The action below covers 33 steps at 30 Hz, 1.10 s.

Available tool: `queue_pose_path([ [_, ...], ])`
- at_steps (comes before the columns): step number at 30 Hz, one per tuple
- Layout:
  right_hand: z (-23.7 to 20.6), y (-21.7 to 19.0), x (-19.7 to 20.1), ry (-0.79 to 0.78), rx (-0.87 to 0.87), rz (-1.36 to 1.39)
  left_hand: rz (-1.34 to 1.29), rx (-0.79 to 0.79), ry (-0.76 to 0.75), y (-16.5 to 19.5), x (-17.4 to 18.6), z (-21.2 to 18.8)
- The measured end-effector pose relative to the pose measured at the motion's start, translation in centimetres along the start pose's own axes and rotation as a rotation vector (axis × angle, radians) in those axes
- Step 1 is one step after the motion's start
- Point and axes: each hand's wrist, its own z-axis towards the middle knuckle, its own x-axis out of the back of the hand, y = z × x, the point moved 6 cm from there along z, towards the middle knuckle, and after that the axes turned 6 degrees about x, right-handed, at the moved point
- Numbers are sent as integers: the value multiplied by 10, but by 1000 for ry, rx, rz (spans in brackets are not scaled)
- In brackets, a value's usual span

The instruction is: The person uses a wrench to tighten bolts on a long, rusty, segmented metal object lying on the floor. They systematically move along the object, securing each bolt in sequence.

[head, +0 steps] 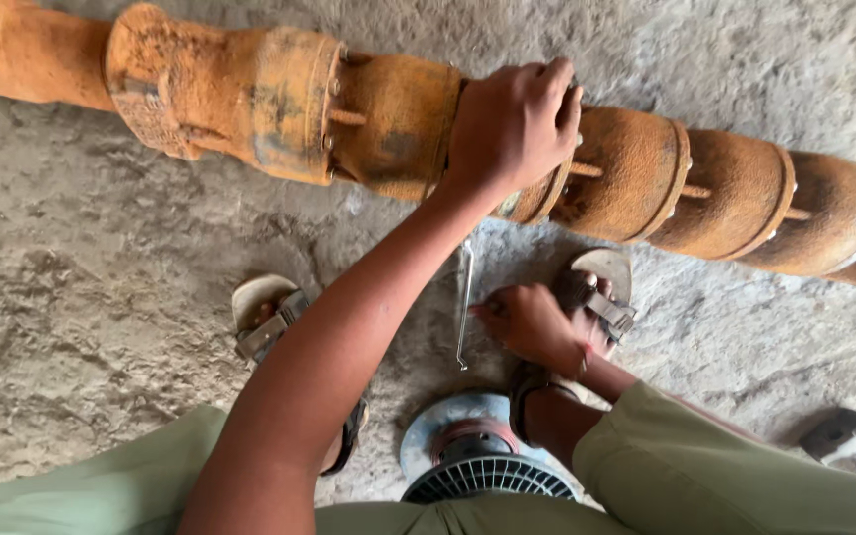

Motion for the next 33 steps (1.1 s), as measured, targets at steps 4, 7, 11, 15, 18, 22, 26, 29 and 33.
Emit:
queue_pose_path([
  [4, -31, -22, 83, 809, 378, -349, -10, -1, -16, -3, -7, -1],
  [7, -33, -33, 104, 880, 430, -657, -28, 15, -49, -7, -15, -2],
  [11, -28, -41, 112, 879, 575, -807, 16, -13, -60, -8, -23, -2],
  [15, -21, -37, 111, 881, 703, -858, -18, -9, -16, -7, -19, -4],
  [18, -19, -30, 110, 883, 666, -871, 32, -35, 23, -5, -14, -4],
  [22, -24, -29, 112, 845, 611, -789, 22, -23, -7, -2, -10, 0],
  [26, -30, -40, 116, 827, 667, -834, 12, 3, -39, 1, -6, 0],
  [29, -31, -45, 120, 860, 662, -800, 17, -4, -17, 3, -2, 0],
  [33, -28, -41, 115, 855, 632, -790, 7, -8, -5, 3, -2, 1],
])
